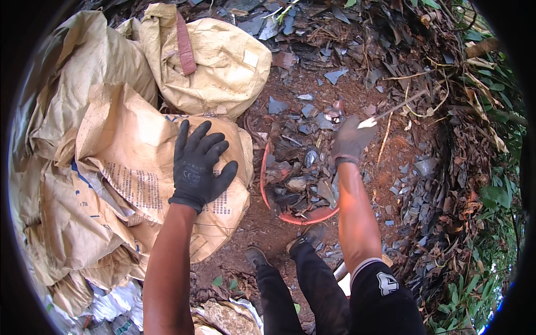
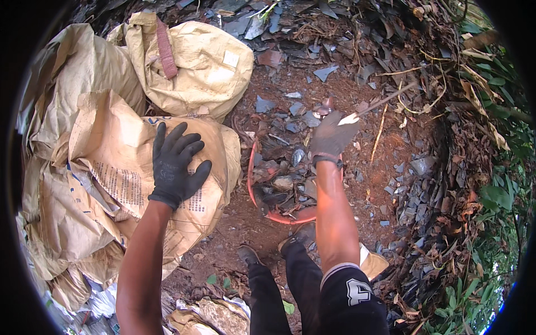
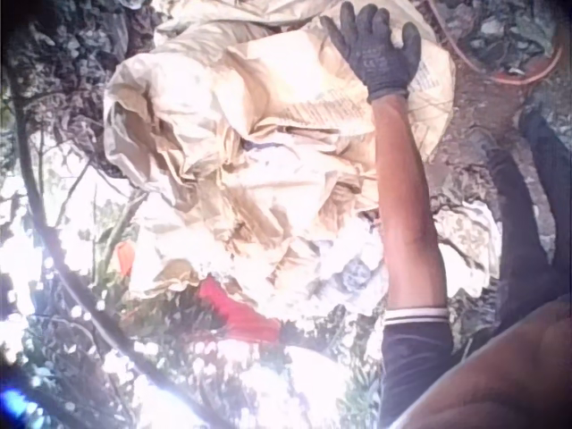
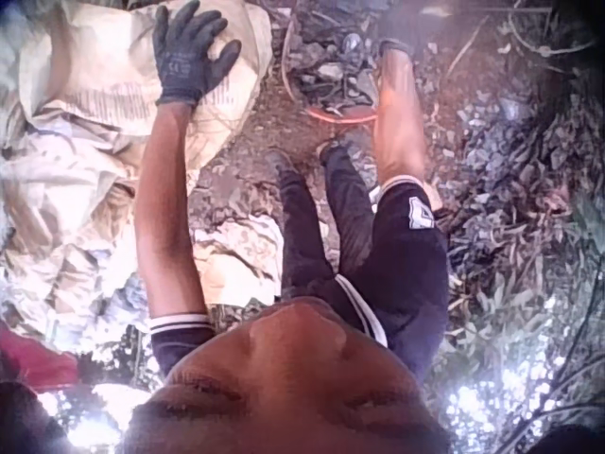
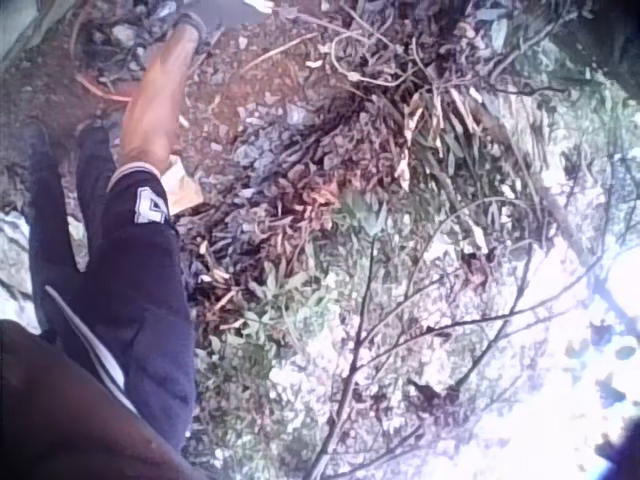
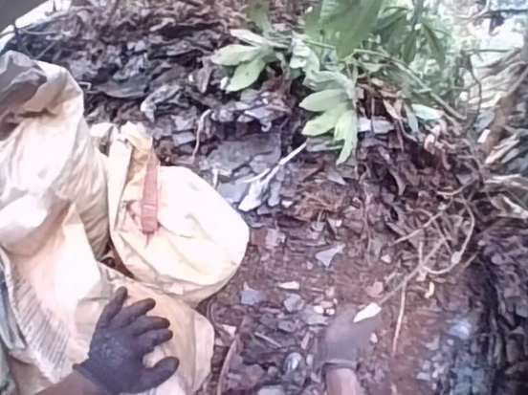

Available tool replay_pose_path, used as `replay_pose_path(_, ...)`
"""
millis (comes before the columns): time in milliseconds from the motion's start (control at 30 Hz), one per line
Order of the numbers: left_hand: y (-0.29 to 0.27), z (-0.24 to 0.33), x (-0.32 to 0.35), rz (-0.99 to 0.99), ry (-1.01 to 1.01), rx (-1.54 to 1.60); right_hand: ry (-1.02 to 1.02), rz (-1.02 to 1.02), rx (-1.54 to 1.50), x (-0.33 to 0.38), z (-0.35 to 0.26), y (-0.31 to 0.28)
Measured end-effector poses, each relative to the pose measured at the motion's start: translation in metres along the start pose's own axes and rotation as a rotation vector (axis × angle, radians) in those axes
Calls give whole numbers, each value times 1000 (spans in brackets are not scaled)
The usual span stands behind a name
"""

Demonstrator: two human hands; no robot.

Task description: The person opens a white sack and uses a red dustpan to scoop dark debris from the ground. They pour the debris into the sack and place the filled sack among other sacks.

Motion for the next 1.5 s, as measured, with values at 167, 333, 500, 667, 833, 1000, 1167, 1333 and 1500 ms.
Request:
replay_pose_path(167, -3, -14, 12, 6, -12, 3, -75, -573, 385, -6, -24, 33)
replay_pose_path(333, 0, -10, 7, 8, 18, 4, -45, -949, 654, 16, 9, 94)
replay_pose_path(500, 8, -8, 8, -4, 4, -6, -22, -1029, 767, 39, 96, 97)
replay_pose_path(667, 8, -7, 9, -13, -11, -9, -187, -1227, 910, 25, 83, 16)
replay_pose_path(833, 5, -3, 5, -10, -8, 3, -280, -1190, 749, 41, 92, -62)
replay_pose_path(1000, 3, 2, -2, -11, -2, -5, -135, -1114, 815, 79, 113, -127)
replay_pose_path(1167, 5, 3, -5, -20, -5, -7, -124, -1084, 669, 113, 84, -180)
replay_pose_path(1333, 7, 3, -6, -23, -11, -2, 148, -1124, 715, 150, 34, -228)
replay_pose_path(1500, 3, -5, 6, -47, -39, -40, 386, -846, 467, 77, 34, -146)
Point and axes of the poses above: each hand's wrist, its own x-axis away from the middle knuckle, its own y-axis out of the palm, z = x × y, the point moved 5 cm from there along -x, towards the middle knuckle, and after that the axes turned 3 degrees about -z, right-handed, at the moved point
